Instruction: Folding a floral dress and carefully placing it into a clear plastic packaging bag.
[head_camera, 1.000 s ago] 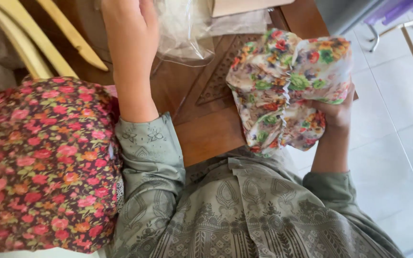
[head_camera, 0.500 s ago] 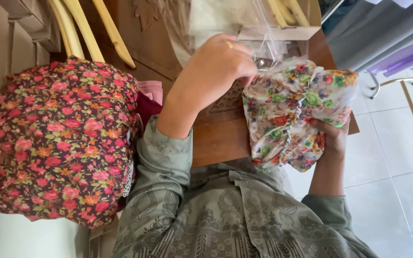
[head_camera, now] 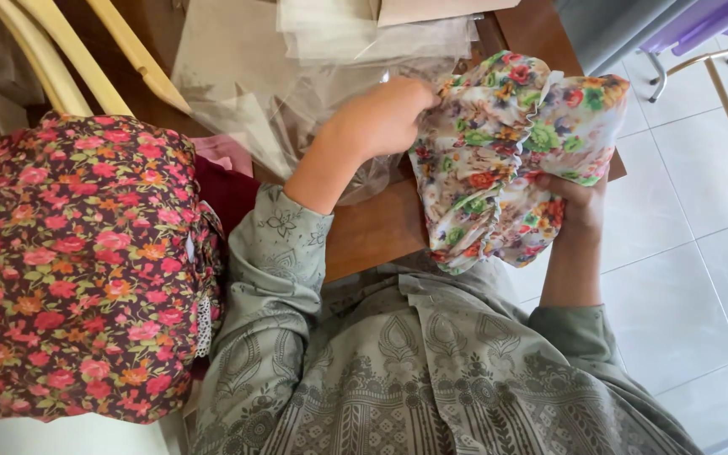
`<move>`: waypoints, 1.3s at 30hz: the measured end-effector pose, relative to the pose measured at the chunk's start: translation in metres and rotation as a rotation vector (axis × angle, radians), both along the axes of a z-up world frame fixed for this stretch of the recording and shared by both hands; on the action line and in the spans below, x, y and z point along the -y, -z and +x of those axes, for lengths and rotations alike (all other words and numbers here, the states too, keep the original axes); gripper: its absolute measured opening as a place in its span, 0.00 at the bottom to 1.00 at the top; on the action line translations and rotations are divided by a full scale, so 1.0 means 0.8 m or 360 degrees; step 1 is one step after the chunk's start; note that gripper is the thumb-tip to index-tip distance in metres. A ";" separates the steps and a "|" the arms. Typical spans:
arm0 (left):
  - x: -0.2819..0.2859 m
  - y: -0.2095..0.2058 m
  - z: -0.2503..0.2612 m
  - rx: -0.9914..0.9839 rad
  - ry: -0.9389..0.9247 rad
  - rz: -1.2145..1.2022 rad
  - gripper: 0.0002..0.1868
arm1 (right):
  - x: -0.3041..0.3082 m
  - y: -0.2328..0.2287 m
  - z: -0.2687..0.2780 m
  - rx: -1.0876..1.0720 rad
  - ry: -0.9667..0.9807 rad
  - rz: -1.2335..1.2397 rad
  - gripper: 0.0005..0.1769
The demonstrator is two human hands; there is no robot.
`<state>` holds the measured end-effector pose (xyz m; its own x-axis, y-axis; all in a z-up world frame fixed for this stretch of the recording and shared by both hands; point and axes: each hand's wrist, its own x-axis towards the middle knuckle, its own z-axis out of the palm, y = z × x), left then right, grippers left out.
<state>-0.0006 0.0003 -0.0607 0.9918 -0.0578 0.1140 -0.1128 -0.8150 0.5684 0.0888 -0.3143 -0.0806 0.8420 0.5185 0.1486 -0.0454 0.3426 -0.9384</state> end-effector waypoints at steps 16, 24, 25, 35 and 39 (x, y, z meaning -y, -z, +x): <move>0.008 0.047 0.018 0.0035 0.0201 -0.0381 0.38 | 0.083 0.094 0.040 0.0316 -0.0171 -0.0195 0.49; -0.003 0.058 0.031 0.0085 0.0288 -0.1120 0.43 | -0.024 0.019 0.015 0.0611 -0.0321 -0.0261 0.51; -0.001 0.051 0.029 0.0160 0.0391 -0.1147 0.46 | -0.027 0.014 0.016 0.0528 -0.0356 -0.0272 0.51; 0.056 0.003 0.005 0.0569 0.0362 -0.0709 0.53 | -0.064 -0.035 0.007 0.0292 -0.0561 -0.0291 0.52; 0.080 -0.040 -0.019 0.0621 0.0268 -0.0676 0.52 | -0.069 -0.005 0.019 0.0632 -0.0429 -0.0754 0.37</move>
